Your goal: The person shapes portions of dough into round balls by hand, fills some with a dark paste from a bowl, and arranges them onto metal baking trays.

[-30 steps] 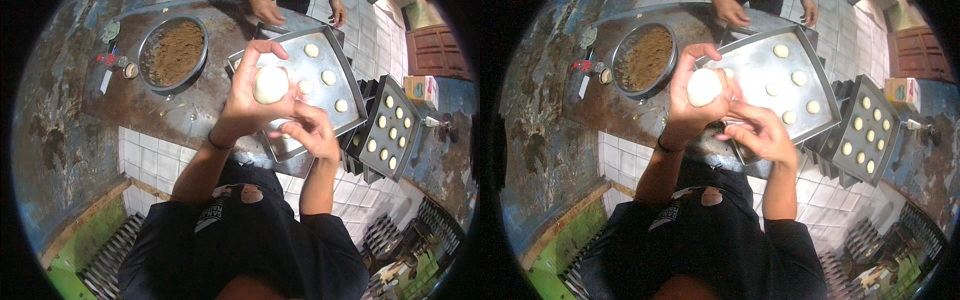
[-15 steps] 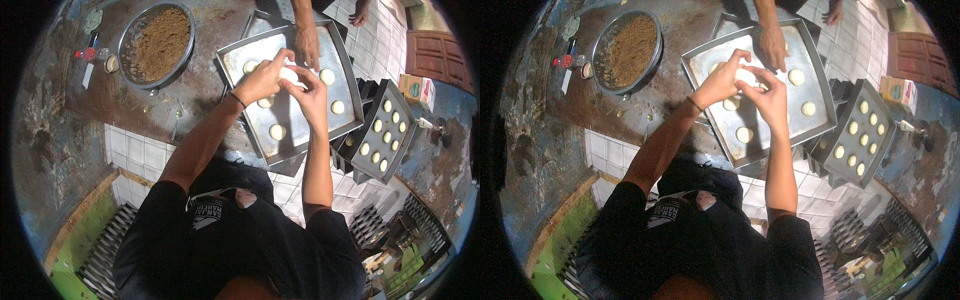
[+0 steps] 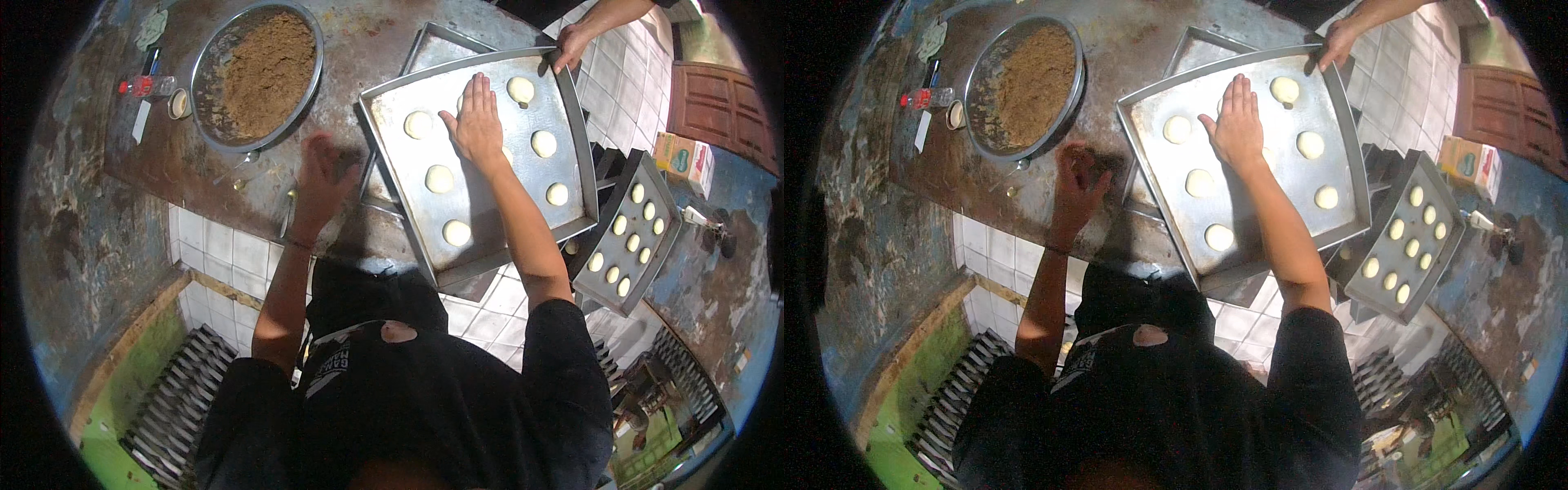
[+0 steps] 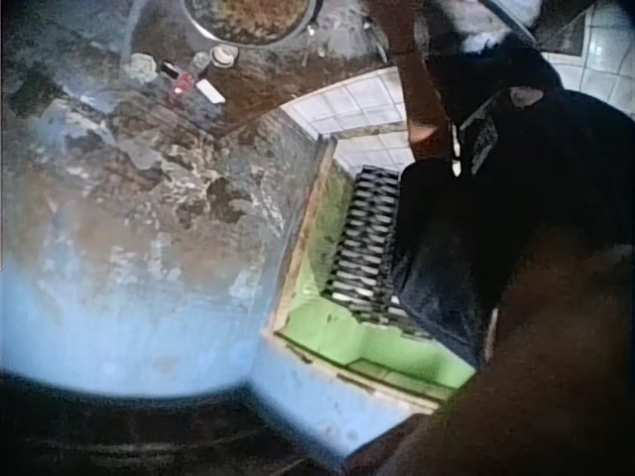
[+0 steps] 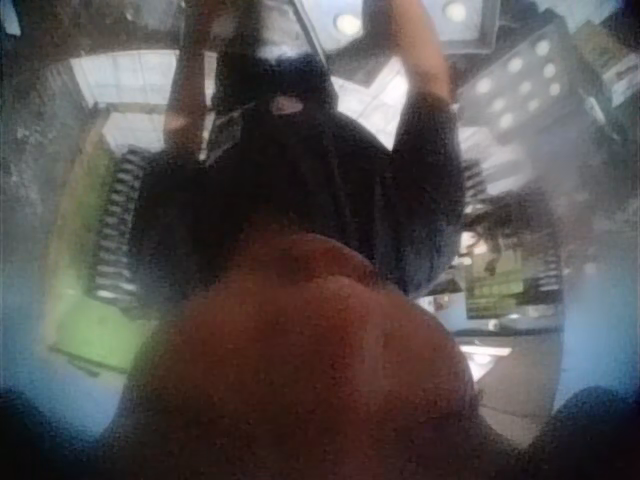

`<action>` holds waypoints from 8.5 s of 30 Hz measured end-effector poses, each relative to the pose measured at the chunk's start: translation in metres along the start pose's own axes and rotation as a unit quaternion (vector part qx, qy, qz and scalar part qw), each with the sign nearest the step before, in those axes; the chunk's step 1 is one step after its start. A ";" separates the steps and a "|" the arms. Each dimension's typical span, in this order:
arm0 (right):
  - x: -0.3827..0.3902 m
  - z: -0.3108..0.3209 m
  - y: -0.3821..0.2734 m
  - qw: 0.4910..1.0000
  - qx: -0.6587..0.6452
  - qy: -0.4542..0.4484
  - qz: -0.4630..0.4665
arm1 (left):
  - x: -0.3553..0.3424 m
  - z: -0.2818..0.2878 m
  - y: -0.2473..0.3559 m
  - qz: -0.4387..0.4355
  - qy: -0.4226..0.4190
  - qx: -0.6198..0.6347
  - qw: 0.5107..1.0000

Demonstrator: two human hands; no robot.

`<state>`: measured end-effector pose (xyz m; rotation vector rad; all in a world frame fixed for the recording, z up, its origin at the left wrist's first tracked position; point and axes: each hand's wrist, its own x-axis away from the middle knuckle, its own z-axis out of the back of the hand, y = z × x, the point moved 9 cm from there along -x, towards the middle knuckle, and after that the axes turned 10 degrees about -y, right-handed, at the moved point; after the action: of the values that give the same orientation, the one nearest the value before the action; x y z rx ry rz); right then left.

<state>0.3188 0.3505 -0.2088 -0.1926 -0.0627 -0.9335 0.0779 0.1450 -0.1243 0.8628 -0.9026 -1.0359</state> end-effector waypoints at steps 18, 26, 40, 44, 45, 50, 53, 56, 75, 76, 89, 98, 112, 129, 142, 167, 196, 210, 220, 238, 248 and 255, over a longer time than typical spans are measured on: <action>0.232 0.113 -0.046 0.549 -0.788 -0.275 0.053 | 0.061 -0.031 -0.030 0.041 -0.093 0.110 0.989; 0.257 0.039 -0.168 0.797 -0.442 -0.401 0.088 | 0.073 -0.043 -0.025 0.045 -0.135 0.118 0.983; 0.063 -0.065 0.021 0.990 -0.012 -0.113 -0.080 | 0.107 0.049 -0.053 0.032 -0.084 0.057 0.994; 0.044 -0.056 -0.017 0.873 -0.343 -0.343 -0.056 | 0.088 0.055 -0.040 -0.063 -0.067 0.017 0.996; 0.053 -0.054 -0.046 0.758 -0.495 -0.416 -0.084 | 0.079 0.051 -0.040 -0.061 -0.056 0.070 0.994; 0.064 0.076 -0.247 0.772 -0.573 -0.264 0.075 | 0.042 0.041 -0.021 0.098 0.005 0.252 0.963; 0.067 0.126 -0.302 0.749 -0.640 -0.141 0.099 | 0.040 0.097 0.005 0.118 0.107 0.288 0.944; 0.055 0.119 -0.337 0.718 -0.694 -0.002 0.044 | 0.036 0.139 0.007 0.070 0.149 0.305 0.938; -0.191 0.023 -0.366 0.986 -0.121 -0.083 0.084 | 0.066 0.309 -0.067 -0.066 0.002 0.082 0.994; -0.199 0.012 -0.369 0.987 -0.090 -0.078 0.109 | 0.064 0.317 -0.074 -0.025 -0.008 0.125 0.992; -0.240 -0.042 -0.361 0.985 -0.031 -0.122 0.122 | 0.081 0.339 -0.140 0.197 0.037 0.378 0.904; -0.197 -0.028 -0.336 0.775 -0.575 -0.254 0.060 | 0.037 0.318 -0.108 0.103 0.020 0.220 0.970; -0.035 0.192 -0.419 0.914 -0.341 -0.097 0.197 | 0.009 0.243 -0.024 -0.044 -0.050 0.119 0.991; 0.101 0.262 -0.321 0.896 -0.332 -0.137 0.262 | 0.047 0.127 0.062 -0.147 -0.098 0.133 0.975; 0.176 0.247 -0.195 0.746 -0.661 -0.057 0.060 | 0.098 0.032 0.175 -0.105 -0.329 0.170 0.923; 0.204 0.228 -0.219 0.334 -0.932 0.012 0.139 | 0.103 0.013 0.268 -0.208 -0.104 0.268 0.935; 0.116 -0.033 -0.066 0.917 -0.376 -0.136 -0.003 | 0.034 -0.015 0.013 -0.019 -0.095 -0.065 0.993; 0.085 -0.082 -0.121 0.962 -0.166 -0.144 0.162 | 0.146 0.038 -0.067 0.144 -0.005 -0.007 0.990; 0.069 -0.030 -0.038 0.921 -0.387 0.000 0.042 | 0.116 0.018 -0.026 0.129 -0.053 -0.010 0.990; 0.095 -0.007 0.054 0.739 -0.561 -0.370 -0.045 | 0.074 -0.049 0.001 -0.007 -0.134 0.095 0.986; 0.137 0.161 -0.196 0.635 -0.769 0.037 0.052 | 0.040 -0.001 0.088 0.001 0.063 0.313 0.948; 0.076 0.164 -0.238 0.645 -0.751 0.135 -0.043 | 0.032 0.066 0.100 -0.088 -0.035 0.389 0.916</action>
<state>0.1782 0.1837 -0.0045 -1.6172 1.0540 -0.8832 0.0578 0.1321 -0.0022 1.6019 -1.3506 -0.8543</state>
